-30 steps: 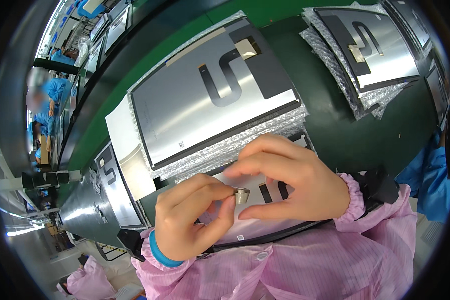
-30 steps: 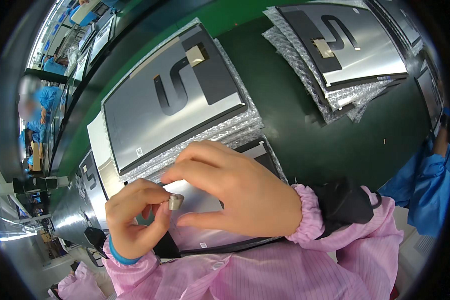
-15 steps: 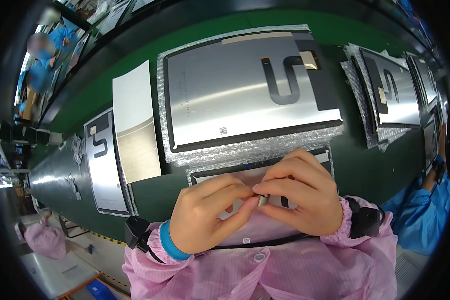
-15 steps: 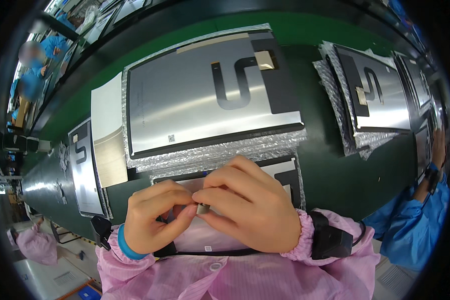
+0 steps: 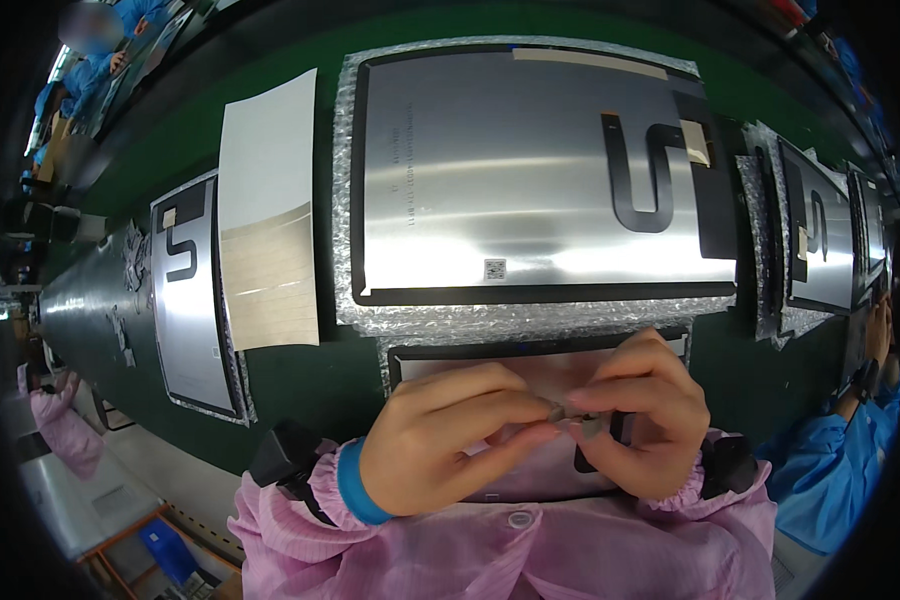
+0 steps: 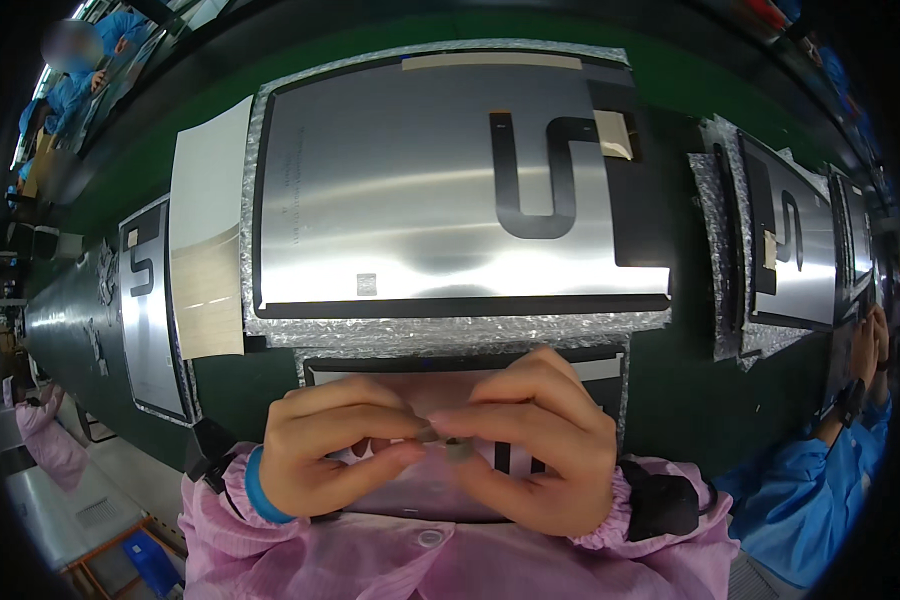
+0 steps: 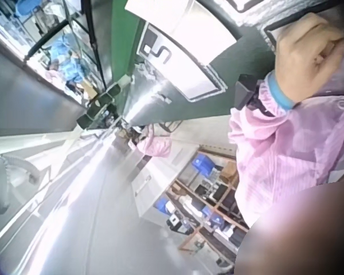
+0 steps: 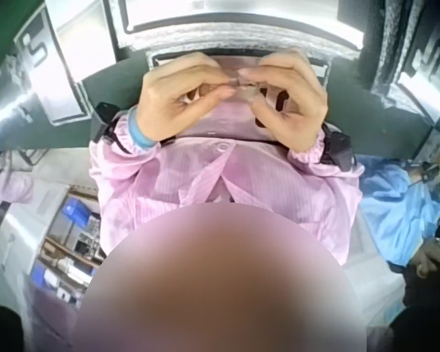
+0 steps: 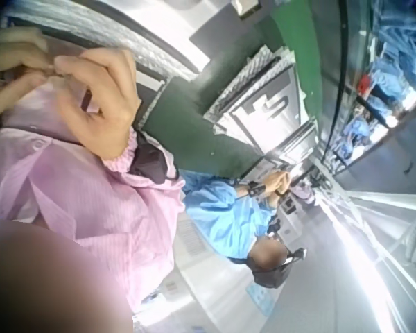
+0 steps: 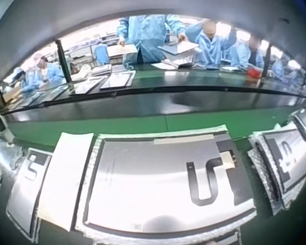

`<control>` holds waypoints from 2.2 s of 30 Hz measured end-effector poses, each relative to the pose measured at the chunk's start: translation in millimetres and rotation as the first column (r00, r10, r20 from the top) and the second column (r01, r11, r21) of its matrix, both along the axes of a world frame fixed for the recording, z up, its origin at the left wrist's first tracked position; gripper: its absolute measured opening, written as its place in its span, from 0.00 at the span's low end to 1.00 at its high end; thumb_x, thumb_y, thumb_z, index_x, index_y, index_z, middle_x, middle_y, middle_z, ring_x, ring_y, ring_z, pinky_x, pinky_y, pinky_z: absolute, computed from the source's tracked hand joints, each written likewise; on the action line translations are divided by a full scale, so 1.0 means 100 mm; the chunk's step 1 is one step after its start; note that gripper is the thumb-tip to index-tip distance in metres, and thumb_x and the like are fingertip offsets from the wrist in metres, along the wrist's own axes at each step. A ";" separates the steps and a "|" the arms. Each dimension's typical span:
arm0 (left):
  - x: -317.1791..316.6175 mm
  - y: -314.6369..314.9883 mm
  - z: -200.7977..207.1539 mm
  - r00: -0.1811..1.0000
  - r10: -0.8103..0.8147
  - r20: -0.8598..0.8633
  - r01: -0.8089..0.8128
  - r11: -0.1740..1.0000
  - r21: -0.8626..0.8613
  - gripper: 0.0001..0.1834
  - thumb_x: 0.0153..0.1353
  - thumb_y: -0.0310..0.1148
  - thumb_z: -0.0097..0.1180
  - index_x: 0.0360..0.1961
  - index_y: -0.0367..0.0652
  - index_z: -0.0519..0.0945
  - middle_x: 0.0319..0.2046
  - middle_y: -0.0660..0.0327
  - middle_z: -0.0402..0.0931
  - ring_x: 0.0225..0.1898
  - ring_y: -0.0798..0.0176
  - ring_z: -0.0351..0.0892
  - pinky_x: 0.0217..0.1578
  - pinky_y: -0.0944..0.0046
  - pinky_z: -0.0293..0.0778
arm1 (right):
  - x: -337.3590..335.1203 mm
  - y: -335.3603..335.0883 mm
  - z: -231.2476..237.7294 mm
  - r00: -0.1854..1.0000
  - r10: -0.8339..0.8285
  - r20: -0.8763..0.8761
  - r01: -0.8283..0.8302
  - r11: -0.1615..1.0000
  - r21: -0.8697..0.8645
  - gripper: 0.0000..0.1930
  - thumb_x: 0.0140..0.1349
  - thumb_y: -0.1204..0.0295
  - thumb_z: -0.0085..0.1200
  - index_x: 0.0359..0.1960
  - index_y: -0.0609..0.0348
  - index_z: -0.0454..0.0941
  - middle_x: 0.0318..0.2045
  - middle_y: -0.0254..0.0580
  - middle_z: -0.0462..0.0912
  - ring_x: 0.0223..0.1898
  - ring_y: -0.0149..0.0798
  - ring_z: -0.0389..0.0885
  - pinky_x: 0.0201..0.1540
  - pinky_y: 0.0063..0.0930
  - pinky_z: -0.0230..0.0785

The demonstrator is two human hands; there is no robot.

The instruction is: Manually applying a piece of protective film or component to a large electronic panel on a factory assembly line.

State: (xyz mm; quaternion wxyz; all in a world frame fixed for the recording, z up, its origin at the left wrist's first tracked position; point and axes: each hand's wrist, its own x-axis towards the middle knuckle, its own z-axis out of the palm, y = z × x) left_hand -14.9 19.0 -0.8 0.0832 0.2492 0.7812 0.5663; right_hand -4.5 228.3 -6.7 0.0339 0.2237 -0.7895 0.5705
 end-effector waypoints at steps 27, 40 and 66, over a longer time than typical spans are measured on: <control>0.00 -0.13 0.02 0.987 0.142 0.071 -0.143 0.990 0.012 0.04 0.49 0.19 0.65 0.26 0.36 0.81 0.22 0.62 0.76 0.18 0.74 0.72 0.17 0.74 0.66 | -0.02 0.06 -0.05 0.958 0.086 0.274 -0.019 0.971 -0.239 0.18 0.43 0.86 0.66 0.39 0.63 0.80 0.27 0.37 0.80 0.26 0.27 0.77 0.29 0.19 0.66; -0.02 -0.11 0.03 0.991 0.081 0.104 -0.081 0.997 -0.005 0.04 0.48 0.19 0.65 0.25 0.34 0.80 0.23 0.60 0.76 0.19 0.70 0.75 0.18 0.74 0.72 | -0.06 0.12 -0.06 0.897 0.245 0.367 -0.147 0.950 -0.275 0.17 0.47 0.85 0.61 0.41 0.62 0.81 0.31 0.38 0.80 0.27 0.27 0.75 0.30 0.19 0.67; -0.03 -0.19 0.05 0.986 0.138 0.094 -0.136 0.990 -0.021 0.04 0.45 0.19 0.64 0.23 0.36 0.80 0.20 0.61 0.76 0.18 0.73 0.71 0.19 0.75 0.65 | -0.01 0.12 -0.02 0.807 0.208 0.553 0.003 0.935 -0.356 0.13 0.56 0.86 0.54 0.43 0.67 0.81 0.38 0.47 0.83 0.36 0.29 0.80 0.34 0.20 0.71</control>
